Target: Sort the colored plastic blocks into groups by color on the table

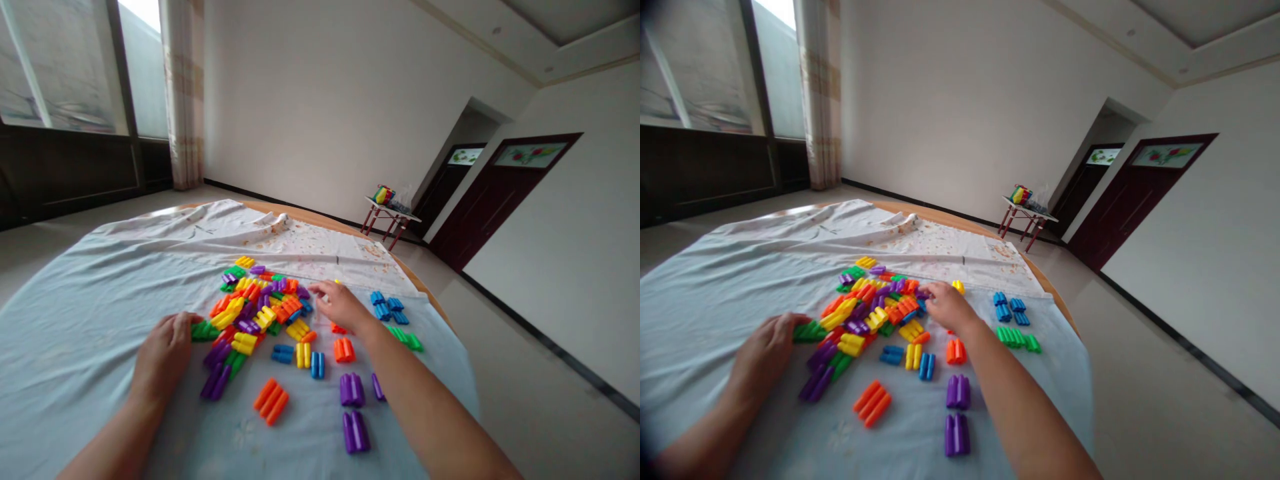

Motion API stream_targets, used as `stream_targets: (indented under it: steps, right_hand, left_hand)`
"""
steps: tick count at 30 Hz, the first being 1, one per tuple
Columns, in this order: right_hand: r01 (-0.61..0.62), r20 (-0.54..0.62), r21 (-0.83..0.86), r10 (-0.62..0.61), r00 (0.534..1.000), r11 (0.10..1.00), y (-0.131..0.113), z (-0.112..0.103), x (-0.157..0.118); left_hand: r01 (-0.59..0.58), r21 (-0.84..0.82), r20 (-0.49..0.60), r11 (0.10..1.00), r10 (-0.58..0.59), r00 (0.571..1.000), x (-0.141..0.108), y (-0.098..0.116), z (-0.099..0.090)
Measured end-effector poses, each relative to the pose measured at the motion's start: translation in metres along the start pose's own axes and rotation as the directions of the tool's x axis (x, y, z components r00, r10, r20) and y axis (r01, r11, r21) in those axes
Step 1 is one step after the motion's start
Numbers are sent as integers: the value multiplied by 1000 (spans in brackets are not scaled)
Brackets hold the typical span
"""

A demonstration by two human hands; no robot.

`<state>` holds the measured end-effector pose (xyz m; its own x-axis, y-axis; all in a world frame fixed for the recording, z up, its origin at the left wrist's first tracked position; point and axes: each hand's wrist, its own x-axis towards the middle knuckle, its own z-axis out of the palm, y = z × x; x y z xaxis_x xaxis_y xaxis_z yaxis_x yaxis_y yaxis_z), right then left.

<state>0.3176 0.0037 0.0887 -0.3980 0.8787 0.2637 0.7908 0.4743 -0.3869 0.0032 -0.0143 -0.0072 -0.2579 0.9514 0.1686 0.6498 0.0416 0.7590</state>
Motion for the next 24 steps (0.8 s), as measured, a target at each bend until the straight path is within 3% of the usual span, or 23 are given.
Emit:
stream_targets:
  steps: [3, 6, 12, 19, 21, 23, 24]
  right_hand:
    - [75, 154, 17, -77, 985, 997, -45, 17, -36]
    - [29, 234, -57, -15, 972, 998, -73, 40, -63]
    - [24, 318, -131, 19, 948, 991, -86, 72, -76]
    - [-201, 224, -230, 253, 941, 952, -94, 73, -73]
    - [-140, 180, -193, 175, 968, 971, -93, 70, -78]
    - [41, 168, -139, -17, 986, 989, -89, 66, -83]
    - [148, 196, -115, -124, 973, 982, -87, 65, -85]
  left_hand:
    - [-10, 13, -9, 1000, 10, 1000, -2, 1, -1]
    - [-10, 22, -19, 1000, 10, 1000, -3, 1, -2]
    - [12, 49, -15, 999, -12, 1000, -2, 5, -4]
    - [43, 106, 5, 993, -44, 999, 2, 2, -4]
    - [45, 118, -1, 992, -45, 999, 4, 0, -3]
    - [39, 136, -4, 990, -38, 999, 5, -1, -3]
    - [30, 144, 0, 989, -31, 1000, 5, -1, -3]
